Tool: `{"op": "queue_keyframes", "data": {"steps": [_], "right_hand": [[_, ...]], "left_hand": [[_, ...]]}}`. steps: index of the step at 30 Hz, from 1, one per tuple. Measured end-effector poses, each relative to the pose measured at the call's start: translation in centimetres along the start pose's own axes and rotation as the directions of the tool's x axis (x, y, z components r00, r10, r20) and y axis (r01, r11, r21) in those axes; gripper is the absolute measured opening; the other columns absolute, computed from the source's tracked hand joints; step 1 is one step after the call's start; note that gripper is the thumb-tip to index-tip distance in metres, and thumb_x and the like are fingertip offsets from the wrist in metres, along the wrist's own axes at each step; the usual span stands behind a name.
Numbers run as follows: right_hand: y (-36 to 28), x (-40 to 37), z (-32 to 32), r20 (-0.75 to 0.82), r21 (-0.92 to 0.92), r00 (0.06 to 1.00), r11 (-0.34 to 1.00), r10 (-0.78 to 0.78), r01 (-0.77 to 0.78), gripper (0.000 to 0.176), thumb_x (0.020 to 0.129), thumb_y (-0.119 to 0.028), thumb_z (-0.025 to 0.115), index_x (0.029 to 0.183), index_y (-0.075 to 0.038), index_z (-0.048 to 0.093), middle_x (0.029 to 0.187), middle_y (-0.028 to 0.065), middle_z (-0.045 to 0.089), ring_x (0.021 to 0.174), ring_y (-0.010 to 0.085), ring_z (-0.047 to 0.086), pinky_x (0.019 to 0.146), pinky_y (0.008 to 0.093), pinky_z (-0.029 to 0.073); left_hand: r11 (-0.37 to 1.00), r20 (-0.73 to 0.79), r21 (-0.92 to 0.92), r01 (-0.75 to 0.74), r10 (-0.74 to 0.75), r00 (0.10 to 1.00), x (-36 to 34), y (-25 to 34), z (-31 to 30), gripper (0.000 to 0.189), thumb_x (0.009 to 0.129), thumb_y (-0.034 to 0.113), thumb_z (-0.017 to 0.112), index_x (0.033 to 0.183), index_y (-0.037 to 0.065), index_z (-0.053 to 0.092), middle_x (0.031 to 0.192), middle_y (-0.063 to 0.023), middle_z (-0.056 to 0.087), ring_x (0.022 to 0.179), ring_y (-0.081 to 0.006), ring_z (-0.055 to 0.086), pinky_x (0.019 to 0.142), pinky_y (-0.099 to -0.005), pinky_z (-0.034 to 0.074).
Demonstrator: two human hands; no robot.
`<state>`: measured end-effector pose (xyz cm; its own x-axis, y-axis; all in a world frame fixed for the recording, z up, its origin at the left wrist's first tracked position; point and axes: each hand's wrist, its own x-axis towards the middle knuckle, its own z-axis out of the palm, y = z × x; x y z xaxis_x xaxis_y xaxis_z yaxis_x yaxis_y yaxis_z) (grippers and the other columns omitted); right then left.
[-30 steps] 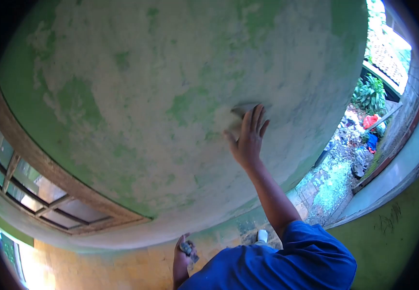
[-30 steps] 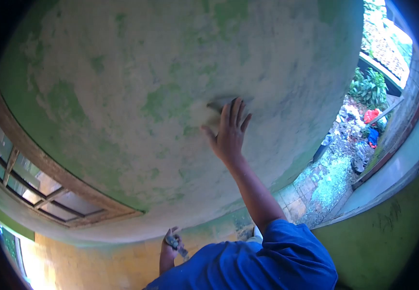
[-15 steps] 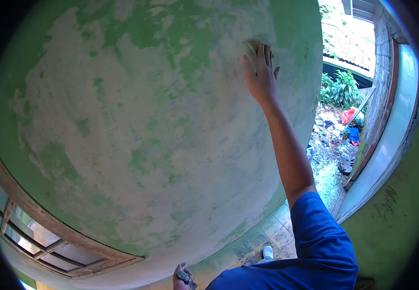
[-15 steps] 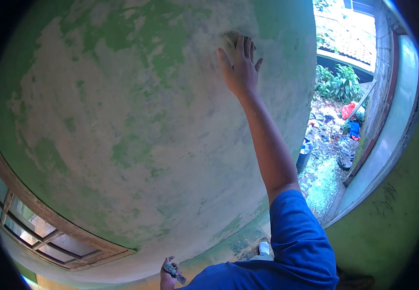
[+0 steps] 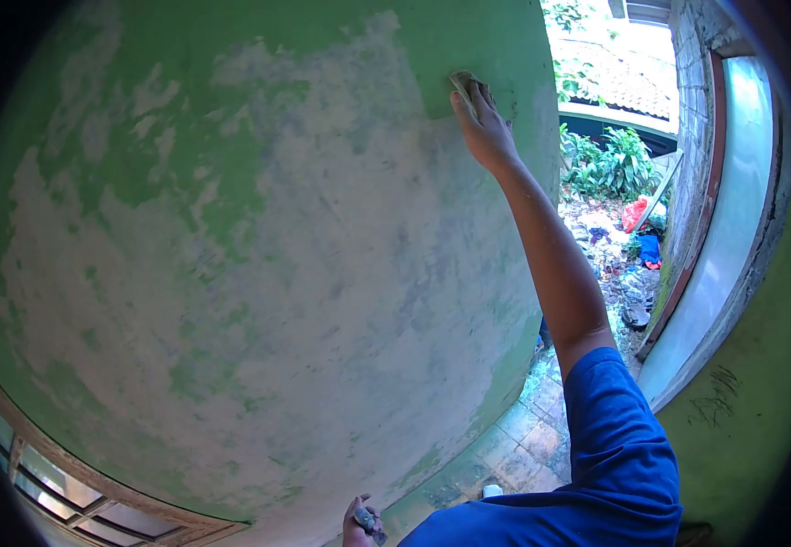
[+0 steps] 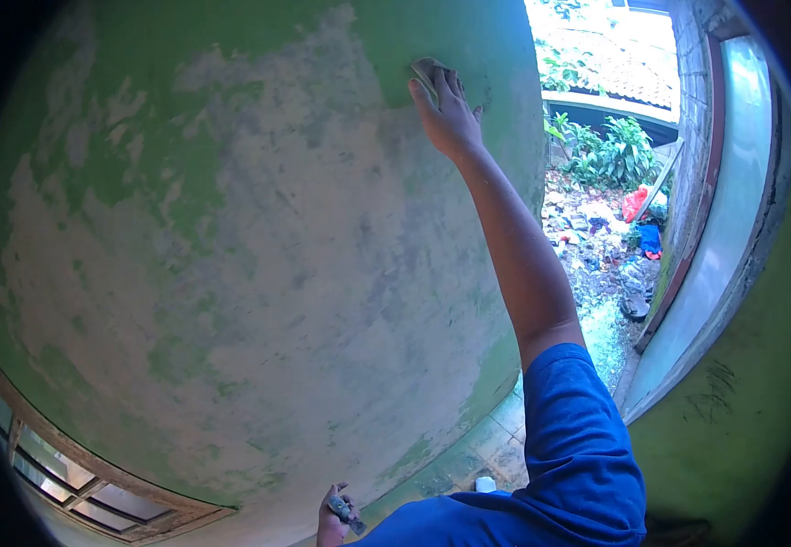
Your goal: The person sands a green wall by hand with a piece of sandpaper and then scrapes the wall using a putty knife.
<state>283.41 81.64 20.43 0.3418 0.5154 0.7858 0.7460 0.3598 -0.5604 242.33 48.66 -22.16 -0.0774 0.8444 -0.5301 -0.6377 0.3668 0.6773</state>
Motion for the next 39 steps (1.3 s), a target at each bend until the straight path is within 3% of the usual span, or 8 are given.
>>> {"op": "queue_keyframes", "data": {"steps": [4, 6, 13, 21, 23, 27, 30, 39], "right_hand": [[4.4, 1.9, -1.0, 0.017, 0.012, 1.0, 1.0, 0.015, -0.015, 0.081, 0.086, -0.066, 0.027, 0.143, -0.009, 0.023, 0.15, 0.0128, 0.015, 0.139, 0.0259, 0.013, 0.108, 0.0555, 0.008], [7.6, 2.6, -1.0, 0.043, 0.089, 0.999, 0.995, 0.031, -0.035, 0.08, 0.087, -0.066, 0.027, 0.143, -0.009, 0.023, 0.15, 0.0127, 0.016, 0.139, 0.0261, 0.014, 0.108, 0.0553, 0.009], [15.8, -2.7, 1.4, -0.026, 0.121, 1.0, 0.993, -0.001, 0.004, 0.075, 0.089, -0.057, 0.036, 0.143, -0.006, 0.023, 0.15, 0.0162, 0.016, 0.139, 0.0301, 0.014, 0.108, 0.0549, 0.013], [12.6, -17.3, 4.6, 0.015, 0.038, 0.989, 0.988, -0.148, 0.147, 0.073, 0.086, -0.045, 0.054, 0.139, -0.002, 0.028, 0.148, 0.0222, 0.015, 0.138, 0.0373, 0.013, 0.107, 0.0571, 0.013], [10.9, -19.7, 5.4, 0.126, 0.037, 0.927, 0.936, -0.352, 0.351, 0.073, 0.085, -0.047, 0.055, 0.138, -0.004, 0.031, 0.149, 0.02, 0.015, 0.138, 0.037, 0.013, 0.106, 0.0602, 0.011], [9.1, -18.1, 4.7, 0.221, 0.066, 0.862, 0.889, -0.456, 0.453, 0.072, 0.084, -0.045, 0.058, 0.135, -0.002, 0.033, 0.149, 0.0219, 0.013, 0.139, 0.0366, 0.01, 0.106, 0.0595, 0.008], [8.4, -13.0, 4.2, 0.11, -0.069, 0.891, 0.891, -0.441, 0.449, 0.075, 0.083, -0.047, 0.057, 0.138, -0.004, 0.03, 0.15, 0.0189, 0.011, 0.138, 0.0367, 0.011, 0.106, 0.0608, 0.009], [4.2, -3.2, 1.2, -0.142, -0.121, 0.906, 0.916, -0.398, 0.383, 0.082, 0.081, -0.053, 0.058, 0.14, -0.005, 0.028, 0.148, 0.0177, 0.021, 0.136, 0.0358, 0.019, 0.104, 0.063, 0.013]], "left_hand": [[0.999, 0.059, 0.023, 0.027, -0.029, 0.998, 1.4, -1.1, 1.2, 0.036, 0.084, 0.028, 0.062, 0.105, 0.002, 0.052, 0.045, 0.0015, 0.036, 0.033, -0.0096, 0.031, 0.03, -0.0258, 0.026], [0.991, 0.125, 0.131, 0.024, -0.04, 0.991, 5.1, -2.9, -2.0, 0.04, 0.093, 0.041, 0.044, 0.113, 0.007, 0.048, 0.059, -0.0088, 0.053, 0.037, -0.0199, 0.041, 0.044, -0.0356, 0.037], [0.991, 0.073, 0.13, 0.032, -0.042, 0.996, 4.2, -4.5, 2.9, 0.039, 0.093, 0.04, 0.045, 0.112, 0.006, 0.048, 0.058, -0.009, 0.052, 0.037, -0.0202, 0.041, 0.044, -0.0358, 0.037], [0.986, 0.071, 0.163, 0.025, -0.037, 0.997, 2.8, -6.6, 5.5, 0.04, 0.092, 0.04, 0.046, 0.113, 0.005, 0.047, 0.058, -0.0089, 0.052, 0.038, -0.0199, 0.044, 0.042, -0.0342, 0.038], [0.988, 0.062, 0.154, 0.027, -0.037, 0.997, 2.5, -6.7, 5.4, 0.041, 0.092, 0.04, 0.046, 0.112, 0.005, 0.047, 0.058, -0.0086, 0.051, 0.038, -0.0199, 0.044, 0.042, -0.034, 0.038], [0.982, 0.07, 0.191, 0.006, -0.02, 0.997, 2.3, -6.1, 4.8, 0.044, 0.092, 0.042, 0.044, 0.115, 0.005, 0.043, 0.056, -0.0086, 0.05, 0.039, -0.021, 0.044, 0.047, -0.0373, 0.038], [0.977, 0.065, 0.206, -0.045, 0.032, 0.997, 1.8, -5.3, 4.7, 0.042, 0.093, 0.041, 0.043, 0.114, 0.005, 0.043, 0.056, -0.0086, 0.05, 0.039, -0.0207, 0.044, 0.048, -0.0372, 0.038], [0.984, 0.011, 0.156, -0.082, 0.082, 0.997, 1.8, -5.5, 3.1, 0.042, 0.093, 0.041, 0.042, 0.113, 0.004, 0.044, 0.053, -0.0081, 0.047, 0.037, -0.0204, 0.041, 0.047, -0.0362, 0.038]]}}
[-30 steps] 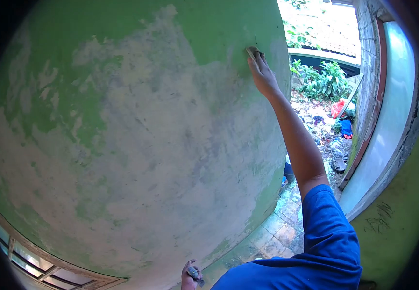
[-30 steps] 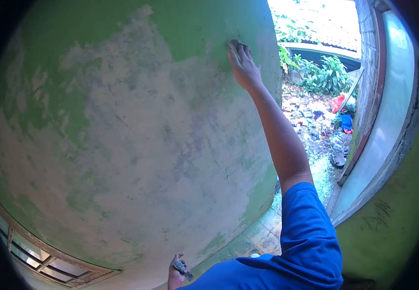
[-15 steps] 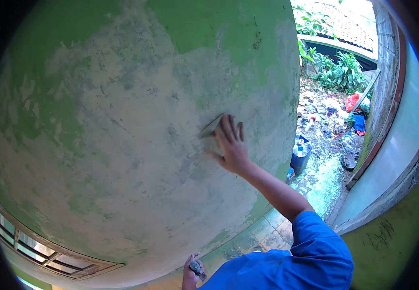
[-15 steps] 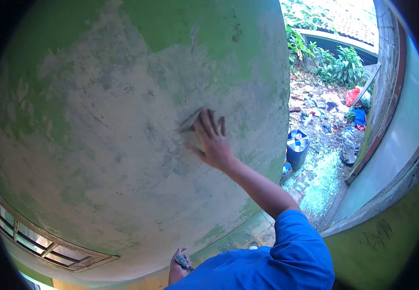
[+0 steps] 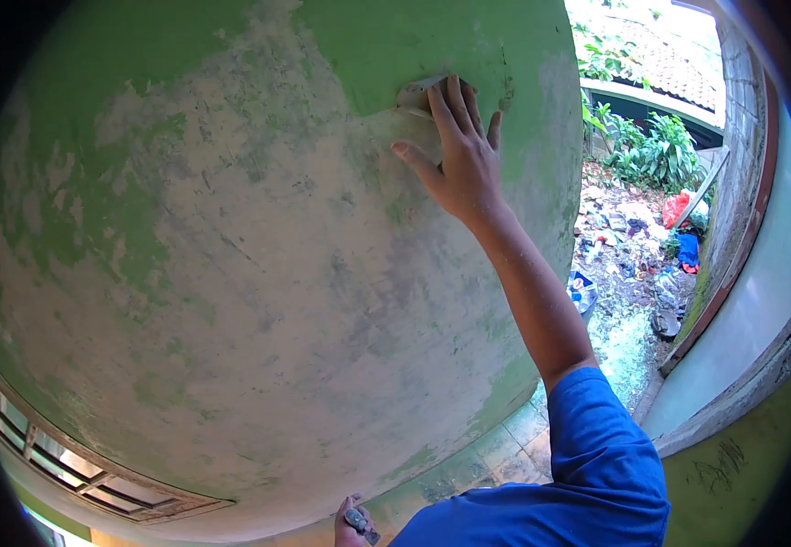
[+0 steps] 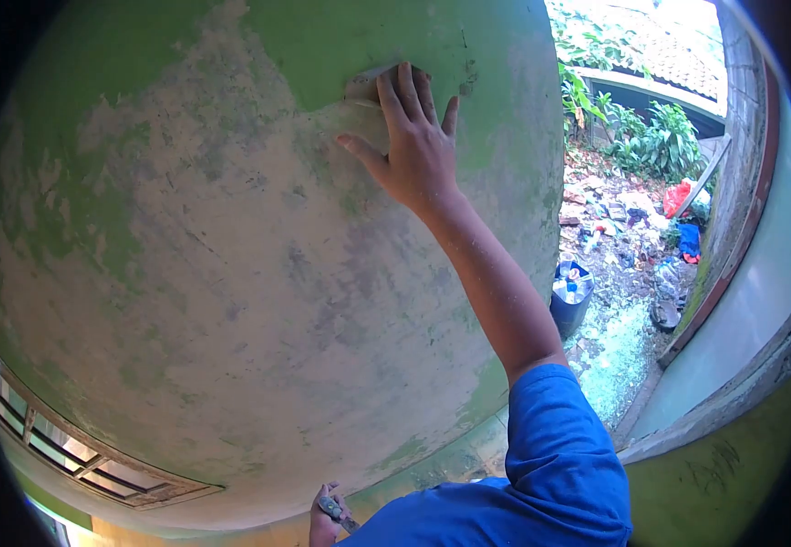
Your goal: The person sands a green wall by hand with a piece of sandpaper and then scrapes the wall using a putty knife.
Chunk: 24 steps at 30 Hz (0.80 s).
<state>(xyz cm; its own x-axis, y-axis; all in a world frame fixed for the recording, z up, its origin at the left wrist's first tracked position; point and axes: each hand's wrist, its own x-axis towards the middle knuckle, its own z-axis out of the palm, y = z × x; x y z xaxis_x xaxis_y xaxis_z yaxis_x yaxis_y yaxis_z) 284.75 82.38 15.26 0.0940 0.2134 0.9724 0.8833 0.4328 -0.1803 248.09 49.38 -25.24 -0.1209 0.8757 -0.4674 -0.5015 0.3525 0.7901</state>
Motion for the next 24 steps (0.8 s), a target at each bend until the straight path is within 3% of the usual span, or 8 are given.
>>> {"op": "queue_keyframes", "data": {"steps": [4, 6, 12, 19, 21, 24], "right_hand": [[-0.5, -2.6, -0.7, 0.046, 0.014, 0.999, 1.0, -0.021, 0.021, 0.083, 0.08, -0.055, 0.059, 0.14, -0.005, 0.029, 0.148, 0.0172, 0.021, 0.136, 0.0347, 0.02, 0.103, 0.0645, 0.014], [-0.3, -3.1, -0.9, 0.109, -0.058, 0.994, 0.998, -0.019, 0.026, 0.084, 0.079, -0.056, 0.059, 0.139, -0.005, 0.03, 0.148, 0.0167, 0.021, 0.136, 0.0343, 0.02, 0.101, 0.0667, 0.014], [0.9, 2.2, -0.6, -0.004, -0.141, 1.0, 0.99, -0.017, 0.016, 0.087, 0.078, -0.064, 0.053, 0.139, -0.007, 0.03, 0.147, 0.0154, 0.023, 0.137, 0.0335, 0.019, 0.101, 0.0682, 0.014], [0.1, -0.3, -1.2, 0.033, -0.139, 0.999, 0.99, -0.03, 0.034, 0.087, 0.077, -0.064, 0.054, 0.139, -0.007, 0.031, 0.147, 0.0156, 0.023, 0.137, 0.0331, 0.02, 0.1, 0.0688, 0.015], [-0.4, -1.4, -1.5, 0.105, -0.123, 0.994, 0.992, 0.0, 0.013, 0.087, 0.076, -0.064, 0.055, 0.138, -0.007, 0.032, 0.147, 0.0157, 0.024, 0.136, 0.0332, 0.021, 0.1, 0.0691, 0.015], [0.1, 0.0, -1.2, 0.06, -0.156, 0.998, 0.987, -0.012, 0.021, 0.087, 0.076, -0.064, 0.056, 0.138, -0.007, 0.032, 0.146, 0.016, 0.024, 0.136, 0.0331, 0.02, 0.099, 0.0695, 0.015]], "left_hand": [[0.996, -0.039, -0.082, 0.035, -0.038, 0.998, 0.6, -0.9, 0.3, 0.042, 0.093, 0.041, 0.042, 0.113, 0.005, 0.044, 0.053, -0.0081, 0.047, 0.037, -0.0205, 0.041, 0.046, -0.0363, 0.038], [1.0, -0.02, -0.011, 0.01, -0.01, 1.0, 1.2, -1.1, 0.6, 0.041, 0.093, 0.042, 0.041, 0.114, 0.006, 0.043, 0.053, -0.0082, 0.048, 0.037, -0.0208, 0.041, 0.045, -0.0364, 0.037], [1.0, 0.009, -0.011, 0.017, -0.017, 1.0, 1.1, 0.1, 2.8, 0.041, 0.093, 0.042, 0.041, 0.112, 0.006, 0.045, 0.052, -0.0081, 0.048, 0.036, -0.0207, 0.042, 0.044, -0.0366, 0.037], [1.0, 0.013, -0.024, 0.011, -0.011, 1.0, 1.5, -0.8, 2.4, 0.042, 0.093, 0.042, 0.042, 0.112, 0.005, 0.045, 0.051, -0.0087, 0.048, 0.036, -0.0212, 0.043, 0.044, -0.0367, 0.038], [1.0, 0.013, -0.026, 0.001, 0.0, 1.0, 1.0, -0.7, 3.0, 0.043, 0.093, 0.043, 0.042, 0.113, 0.005, 0.045, 0.051, -0.0085, 0.048, 0.036, -0.0209, 0.043, 0.044, -0.0369, 0.039], [0.998, 0.063, -0.024, -0.051, 0.053, 0.997, 3.2, -3.1, -0.5, 0.044, 0.093, 0.043, 0.042, 0.114, 0.004, 0.045, 0.052, -0.0081, 0.049, 0.036, -0.0206, 0.043, 0.045, -0.0371, 0.039]]}}
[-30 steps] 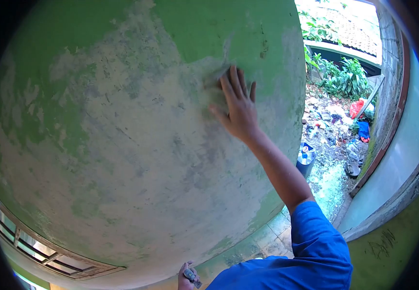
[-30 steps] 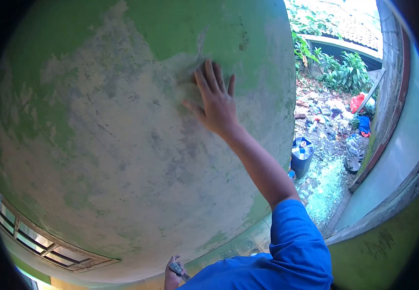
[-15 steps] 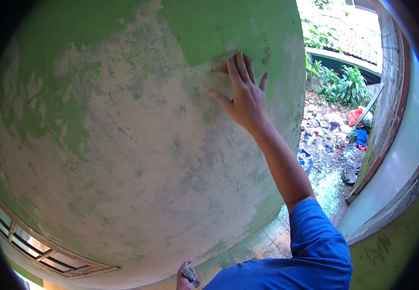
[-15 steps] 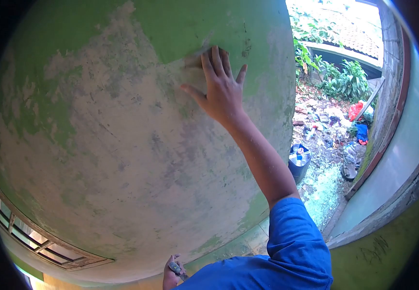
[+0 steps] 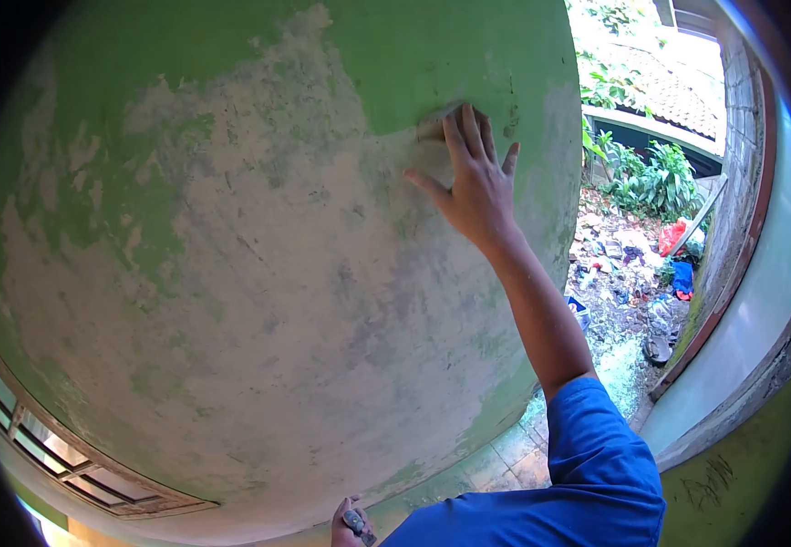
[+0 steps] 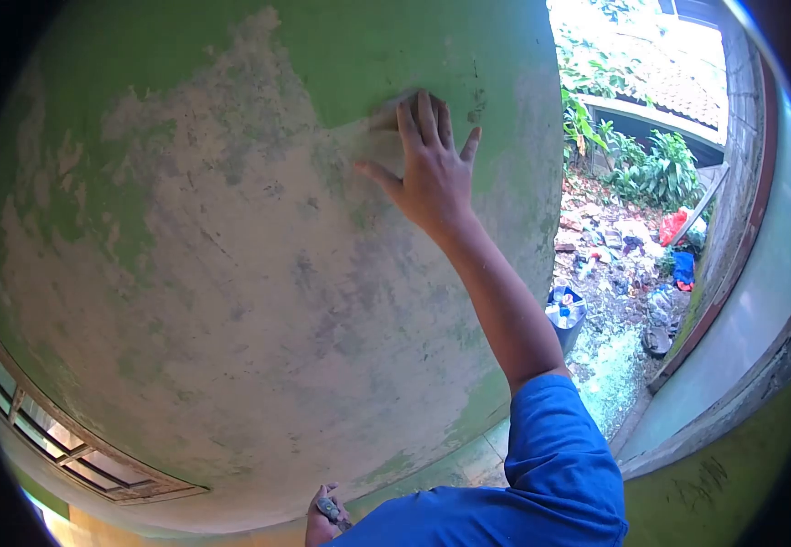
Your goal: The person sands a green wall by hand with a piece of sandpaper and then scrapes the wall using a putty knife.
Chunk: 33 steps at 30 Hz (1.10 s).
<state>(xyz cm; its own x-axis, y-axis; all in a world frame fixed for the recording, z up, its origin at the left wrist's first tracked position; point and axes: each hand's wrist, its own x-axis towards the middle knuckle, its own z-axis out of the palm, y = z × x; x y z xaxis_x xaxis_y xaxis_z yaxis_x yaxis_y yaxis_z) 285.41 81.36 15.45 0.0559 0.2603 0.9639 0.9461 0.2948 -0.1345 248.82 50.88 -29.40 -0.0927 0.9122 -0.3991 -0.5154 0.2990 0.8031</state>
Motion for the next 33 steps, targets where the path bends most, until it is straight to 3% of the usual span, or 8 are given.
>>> {"op": "queue_keyframes", "data": {"steps": [3, 7, 9, 14, 19, 21, 25, 33], "right_hand": [[1.5, 4.1, 0.6, -0.107, -0.012, 0.994, 0.999, 0.035, -0.037, 0.087, 0.077, -0.064, 0.055, 0.138, -0.007, 0.033, 0.146, 0.0164, 0.025, 0.136, 0.033, 0.021, 0.1, 0.0688, 0.015], [1.1, 3.9, 0.6, -0.114, -0.006, 0.993, 0.999, 0.039, -0.04, 0.086, 0.077, -0.064, 0.054, 0.138, -0.007, 0.033, 0.146, 0.0171, 0.025, 0.137, 0.0327, 0.02, 0.101, 0.068, 0.015], [0.4, 1.7, 0.6, -0.063, -0.004, 0.998, 1.0, 0.024, -0.024, 0.086, 0.077, -0.063, 0.055, 0.138, -0.006, 0.033, 0.146, 0.0177, 0.024, 0.137, 0.0341, 0.019, 0.101, 0.0676, 0.014], [-3.3, -4.1, 0.4, 0.052, 0.129, 0.997, 0.991, -0.052, 0.045, 0.086, 0.075, -0.062, 0.058, 0.136, -0.006, 0.035, 0.147, 0.0181, 0.022, 0.136, 0.0367, 0.018, 0.1, 0.0687, 0.013], [-3.6, -0.5, -0.3, 0.079, 0.105, 0.992, 0.99, -0.101, 0.092, 0.086, 0.074, -0.063, 0.059, 0.134, -0.006, 0.036, 0.146, 0.0182, 0.022, 0.136, 0.0368, 0.019, 0.099, 0.0697, 0.016], [-3.8, 1.8, -0.2, -0.029, 0.096, 0.992, 0.988, -0.121, 0.123, 0.086, 0.074, -0.062, 0.059, 0.135, -0.006, 0.036, 0.145, 0.0177, 0.024, 0.136, 0.0361, 0.019, 0.098, 0.07, 0.018], [-4.1, 2.5, -0.2, -0.059, 0.123, 0.993, 0.986, -0.104, 0.111, 0.085, 0.073, -0.062, 0.06, 0.135, -0.007, 0.036, 0.145, 0.0168, 0.025, 0.136, 0.0356, 0.019, 0.098, 0.0699, 0.019], [-5.2, -5.8, -0.1, 0.136, 0.258, 0.967, 0.95, -0.215, 0.175, 0.078, 0.075, -0.056, 0.063, 0.131, -0.006, 0.042, 0.147, 0.0181, 0.022, 0.135, 0.0395, 0.022, 0.099, 0.0679, 0.018]], "left_hand": [[1.0, -0.044, -0.029, 0.0, -0.001, 0.999, -0.2, 0.5, 0.0, 0.044, 0.093, 0.043, 0.042, 0.113, 0.004, 0.046, 0.052, -0.0075, 0.049, 0.036, -0.0202, 0.043, 0.046, -0.0371, 0.039], [1.0, -0.019, -0.005, -0.013, 0.013, 1.0, -1.2, 2.0, 1.8, 0.043, 0.093, 0.042, 0.042, 0.113, 0.004, 0.046, 0.052, -0.0069, 0.048, 0.037, -0.0198, 0.044, 0.046, -0.037, 0.039], [0.996, -0.051, 0.082, -0.022, 0.027, 0.998, -3.0, 3.9, 5.3, 0.043, 0.093, 0.042, 0.042, 0.114, 0.004, 0.044, 0.052, -0.0068, 0.048, 0.038, -0.0193, 0.044, 0.046, -0.0367, 0.039], [1.0, -0.022, -0.007, 0.029, -0.03, 0.999, -0.8, 1.2, 2.0, 0.044, 0.093, 0.042, 0.043, 0.115, 0.004, 0.043, 0.052, -0.0072, 0.047, 0.037, -0.0191, 0.042, 0.045, -0.0358, 0.039], [0.997, -0.034, 0.016, 0.073, -0.072, 0.997, -0.2, 2.0, 3.6, 0.043, 0.092, 0.042, 0.045, 0.113, 0.004, 0.045, 0.051, -0.0071, 0.046, 0.036, -0.019, 0.042, 0.045, -0.0353, 0.039], [1.0, -0.058, 0.0, -0.005, 0.005, 0.998, 0.8, 1.7, 3.1, 0.04, 0.091, 0.04, 0.046, 0.109, 0.004, 0.048, 0.05, -0.0068, 0.046, 0.036, -0.0189, 0.041, 0.044, -0.0347, 0.038], [0.998, -0.065, 0.006, -0.07, 0.07, 0.995, 0.0, 3.6, 6.1, 0.039, 0.09, 0.039, 0.048, 0.106, 0.004, 0.05, 0.05, -0.0067, 0.046, 0.036, -0.0189, 0.041, 0.043, -0.0337, 0.037], [0.991, -0.025, 0.032, -0.127, 0.128, 0.991, 0.6, 2.9, 6.1, 0.039, 0.089, 0.039, 0.049, 0.105, 0.003, 0.051, 0.052, -0.007, 0.048, 0.037, -0.0188, 0.043, 0.043, -0.0333, 0.037]]}}
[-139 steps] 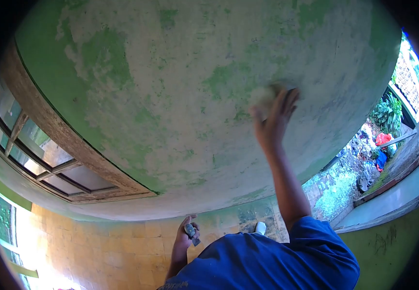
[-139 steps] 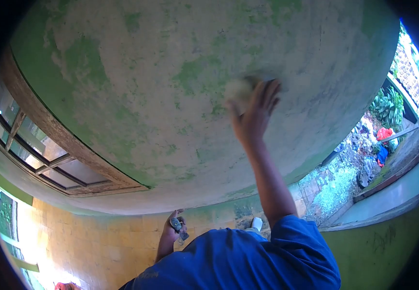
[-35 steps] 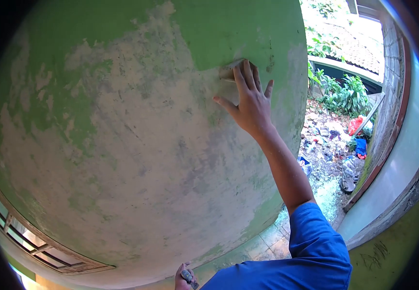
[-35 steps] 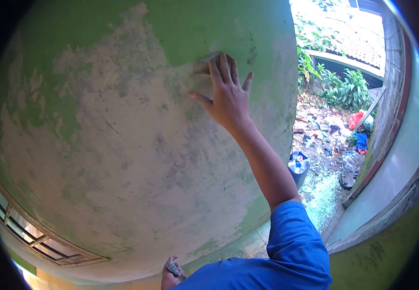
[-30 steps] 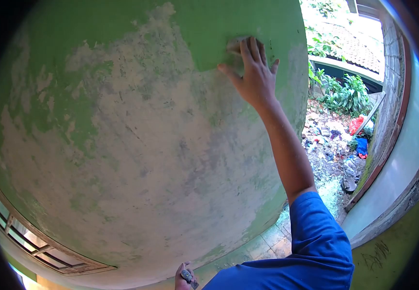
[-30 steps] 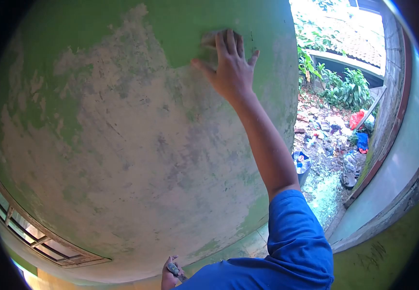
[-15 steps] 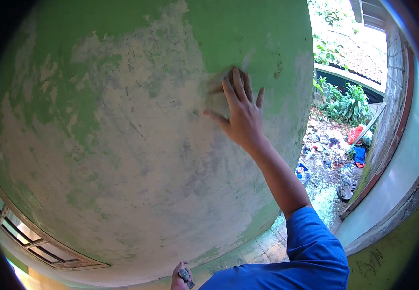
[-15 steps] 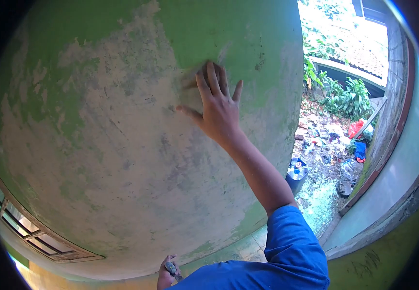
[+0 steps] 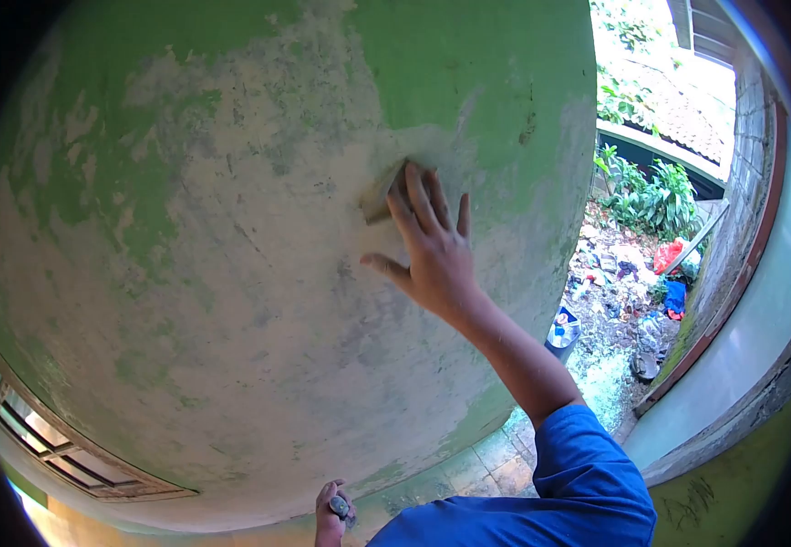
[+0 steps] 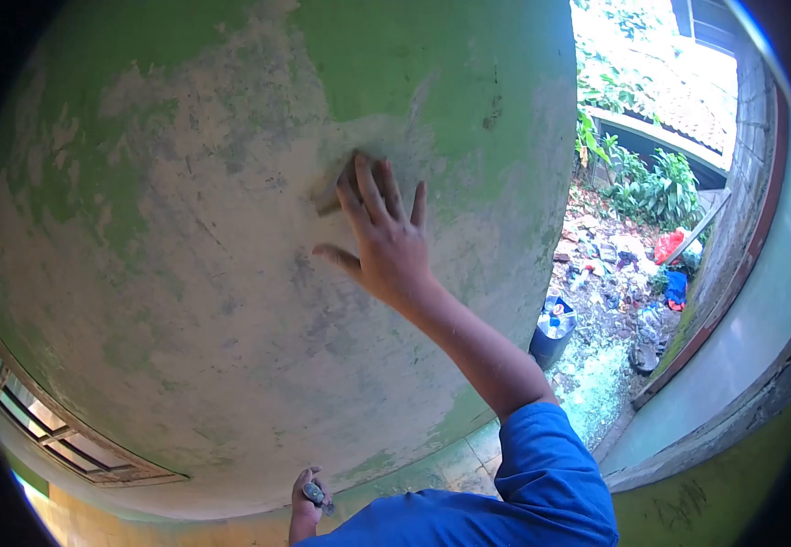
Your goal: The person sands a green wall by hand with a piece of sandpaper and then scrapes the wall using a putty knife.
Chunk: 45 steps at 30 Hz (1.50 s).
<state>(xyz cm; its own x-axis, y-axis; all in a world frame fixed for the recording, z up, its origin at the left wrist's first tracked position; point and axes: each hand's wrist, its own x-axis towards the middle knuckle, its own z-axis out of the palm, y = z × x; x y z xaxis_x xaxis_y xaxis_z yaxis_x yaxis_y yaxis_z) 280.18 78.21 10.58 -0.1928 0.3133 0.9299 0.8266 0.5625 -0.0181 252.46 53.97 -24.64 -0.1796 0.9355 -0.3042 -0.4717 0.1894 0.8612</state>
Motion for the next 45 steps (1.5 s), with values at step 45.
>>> {"op": "queue_keyframes", "data": {"steps": [45], "right_hand": [[-14.5, 17.4, 1.8, -0.349, -0.018, 0.918, 0.981, -0.189, 0.195, 0.071, 0.082, -0.055, 0.055, 0.132, -0.007, 0.04, 0.148, 0.0181, 0.016, 0.137, 0.039, 0.011, 0.099, 0.0706, 0.008]], "left_hand": [[0.97, -0.142, -0.206, -0.127, 0.099, 0.985, -3.9, 0.3, -8.2, 0.034, 0.089, 0.032, 0.05, 0.104, 0.001, 0.05, 0.056, -0.0081, 0.05, 0.038, -0.0191, 0.046, 0.04, -0.0321, 0.039]]}}
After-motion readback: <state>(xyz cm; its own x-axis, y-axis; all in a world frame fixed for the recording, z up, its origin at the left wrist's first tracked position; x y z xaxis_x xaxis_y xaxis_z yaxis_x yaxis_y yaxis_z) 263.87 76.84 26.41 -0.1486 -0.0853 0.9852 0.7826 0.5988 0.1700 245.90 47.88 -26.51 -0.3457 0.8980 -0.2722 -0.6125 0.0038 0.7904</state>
